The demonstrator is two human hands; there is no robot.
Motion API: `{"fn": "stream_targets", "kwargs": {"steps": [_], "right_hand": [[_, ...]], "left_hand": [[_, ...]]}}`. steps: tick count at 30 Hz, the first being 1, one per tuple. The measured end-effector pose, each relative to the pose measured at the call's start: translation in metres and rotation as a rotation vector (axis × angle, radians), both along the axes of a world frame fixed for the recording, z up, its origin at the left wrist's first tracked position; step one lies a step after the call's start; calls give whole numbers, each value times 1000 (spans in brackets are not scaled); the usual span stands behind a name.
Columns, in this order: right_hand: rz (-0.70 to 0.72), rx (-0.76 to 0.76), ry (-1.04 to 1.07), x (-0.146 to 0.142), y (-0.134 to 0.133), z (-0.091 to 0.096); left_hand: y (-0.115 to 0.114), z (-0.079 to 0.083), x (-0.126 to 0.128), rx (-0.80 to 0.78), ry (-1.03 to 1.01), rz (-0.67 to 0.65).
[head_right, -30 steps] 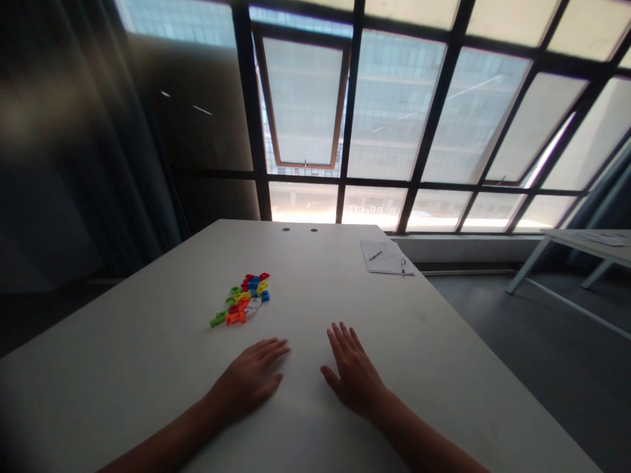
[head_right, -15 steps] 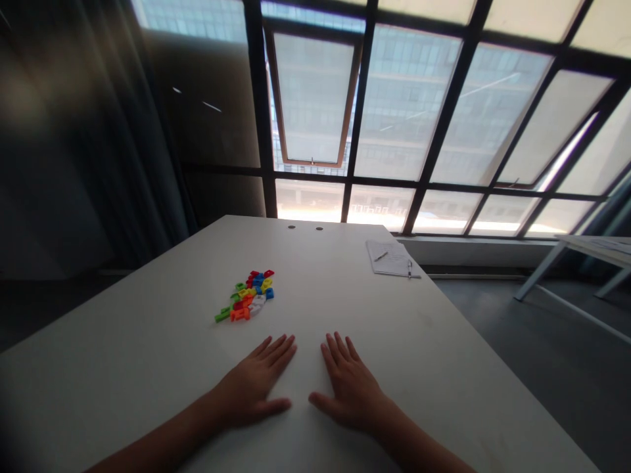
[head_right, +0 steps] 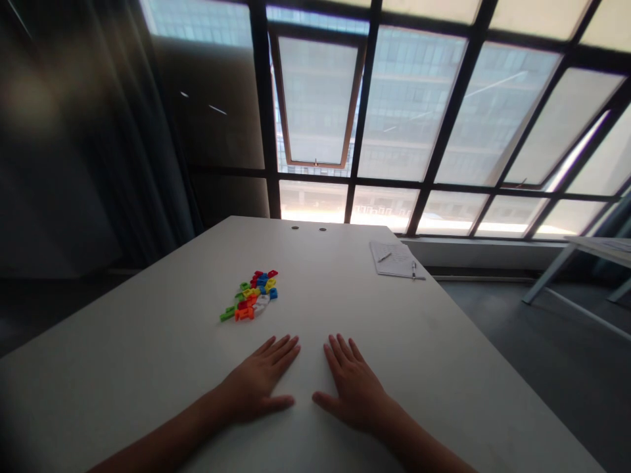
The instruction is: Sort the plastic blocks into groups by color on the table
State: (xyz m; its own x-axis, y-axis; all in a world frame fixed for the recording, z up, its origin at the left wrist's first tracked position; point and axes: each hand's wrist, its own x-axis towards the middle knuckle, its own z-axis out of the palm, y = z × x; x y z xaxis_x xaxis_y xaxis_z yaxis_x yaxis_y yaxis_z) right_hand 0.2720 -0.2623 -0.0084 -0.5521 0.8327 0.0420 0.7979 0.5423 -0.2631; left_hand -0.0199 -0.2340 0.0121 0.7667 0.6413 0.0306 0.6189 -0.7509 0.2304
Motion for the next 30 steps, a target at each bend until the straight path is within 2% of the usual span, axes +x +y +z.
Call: {"fn": "stream_targets", "kwargs": {"steps": [21,30], "right_hand": [[-4,22,34,2,2,-5],[-15,3,24,0,1,0]], "left_hand": [[3,-6,-3,10,-71,-10],[2,-6,-2,-2,-46,4]]}}
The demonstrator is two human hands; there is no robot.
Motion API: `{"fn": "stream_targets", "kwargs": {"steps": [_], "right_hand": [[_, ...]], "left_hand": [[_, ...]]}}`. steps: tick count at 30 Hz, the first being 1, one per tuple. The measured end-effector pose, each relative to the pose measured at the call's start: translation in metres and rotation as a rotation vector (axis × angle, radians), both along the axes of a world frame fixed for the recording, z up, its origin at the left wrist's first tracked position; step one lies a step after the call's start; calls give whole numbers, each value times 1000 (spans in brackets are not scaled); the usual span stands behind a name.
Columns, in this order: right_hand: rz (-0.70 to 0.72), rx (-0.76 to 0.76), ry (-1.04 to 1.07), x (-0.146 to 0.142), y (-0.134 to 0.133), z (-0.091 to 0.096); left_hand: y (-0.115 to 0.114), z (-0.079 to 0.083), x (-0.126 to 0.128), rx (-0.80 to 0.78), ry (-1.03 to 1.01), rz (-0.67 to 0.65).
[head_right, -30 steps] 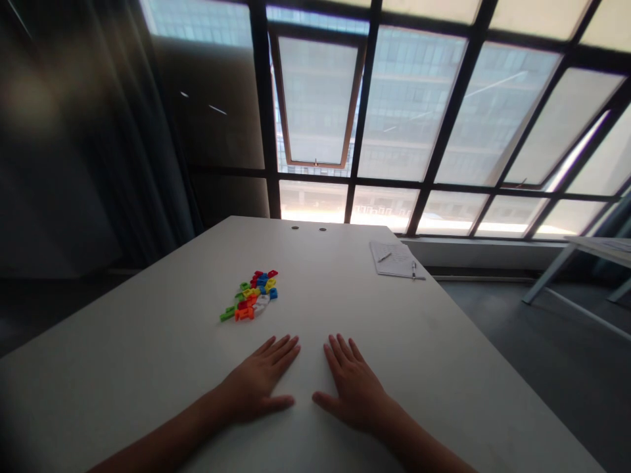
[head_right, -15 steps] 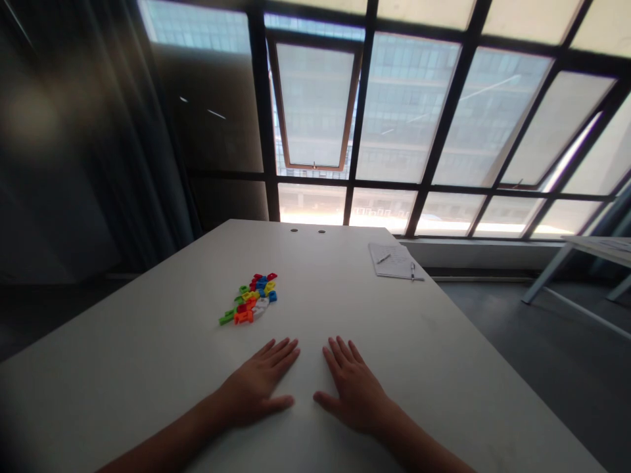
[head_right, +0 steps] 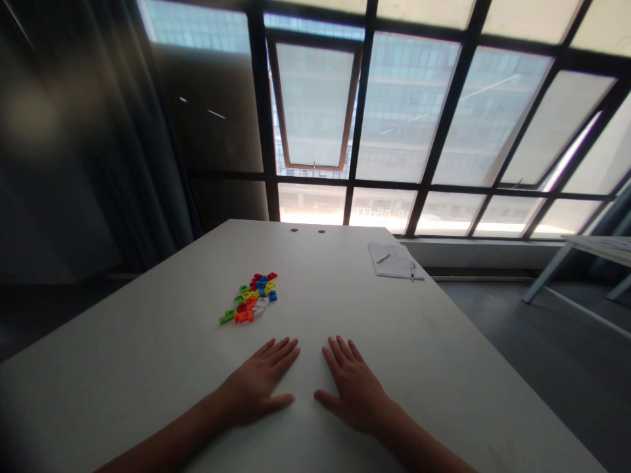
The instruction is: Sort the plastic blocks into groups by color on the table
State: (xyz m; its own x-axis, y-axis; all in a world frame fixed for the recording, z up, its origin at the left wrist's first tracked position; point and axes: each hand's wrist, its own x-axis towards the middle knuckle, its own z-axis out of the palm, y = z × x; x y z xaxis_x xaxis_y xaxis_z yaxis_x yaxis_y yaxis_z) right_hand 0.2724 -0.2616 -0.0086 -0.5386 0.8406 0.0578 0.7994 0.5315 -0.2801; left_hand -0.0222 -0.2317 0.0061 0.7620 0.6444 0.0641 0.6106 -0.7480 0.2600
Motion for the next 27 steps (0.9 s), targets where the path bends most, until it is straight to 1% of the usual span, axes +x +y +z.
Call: {"fn": "stream_targets", "kwargs": {"steps": [12,19,27], "right_hand": [[2,33,21,1,0,-2],[-5,2,-3,-1,-1,3],[-12,-12,4,-1,-1,4]], "left_hand": [[0,0,-1,44,-41,2],[0,1,0,22,-4,12],[-1,4,1,-1,8,24]]}}
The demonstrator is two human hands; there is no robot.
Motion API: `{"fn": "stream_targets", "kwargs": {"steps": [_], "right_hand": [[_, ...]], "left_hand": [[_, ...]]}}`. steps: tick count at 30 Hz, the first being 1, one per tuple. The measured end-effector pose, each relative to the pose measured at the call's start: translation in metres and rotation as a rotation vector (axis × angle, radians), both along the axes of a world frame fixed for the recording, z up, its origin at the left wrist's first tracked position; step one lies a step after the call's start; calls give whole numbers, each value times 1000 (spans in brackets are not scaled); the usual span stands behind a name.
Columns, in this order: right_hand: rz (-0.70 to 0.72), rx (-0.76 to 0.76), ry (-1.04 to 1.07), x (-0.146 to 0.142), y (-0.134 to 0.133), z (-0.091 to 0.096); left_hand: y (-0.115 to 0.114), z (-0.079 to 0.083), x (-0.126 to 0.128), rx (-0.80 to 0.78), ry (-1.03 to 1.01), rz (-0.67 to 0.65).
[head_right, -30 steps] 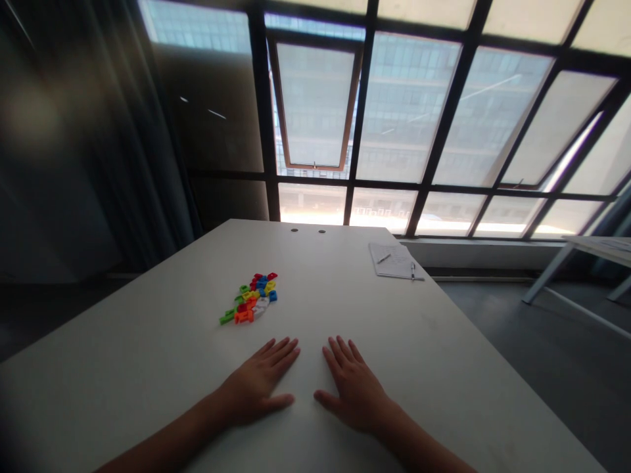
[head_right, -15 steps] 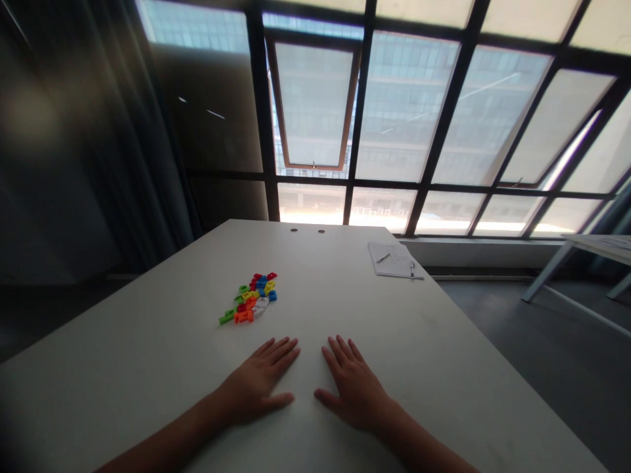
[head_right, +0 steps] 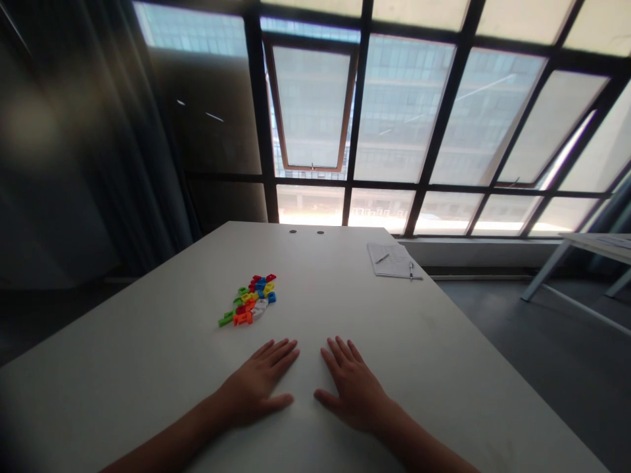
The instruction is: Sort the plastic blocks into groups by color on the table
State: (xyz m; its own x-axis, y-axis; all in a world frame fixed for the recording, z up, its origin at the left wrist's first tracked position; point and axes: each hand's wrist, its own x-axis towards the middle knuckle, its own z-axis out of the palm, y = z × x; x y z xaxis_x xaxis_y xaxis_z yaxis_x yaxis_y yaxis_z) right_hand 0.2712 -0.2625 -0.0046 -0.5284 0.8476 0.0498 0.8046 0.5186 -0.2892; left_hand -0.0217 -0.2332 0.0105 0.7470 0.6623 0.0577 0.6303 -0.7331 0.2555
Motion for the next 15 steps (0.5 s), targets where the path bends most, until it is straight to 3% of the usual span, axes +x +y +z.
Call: {"fn": "stream_targets", "kwargs": {"steps": [8,15], "right_hand": [[-13,-62,7,-2,-1,6],[-12,-59,23,-1,-2,7]], "left_hand": [[1,-3,-1,8,-20,9],[1,-9,0,116,-202,50]]}}
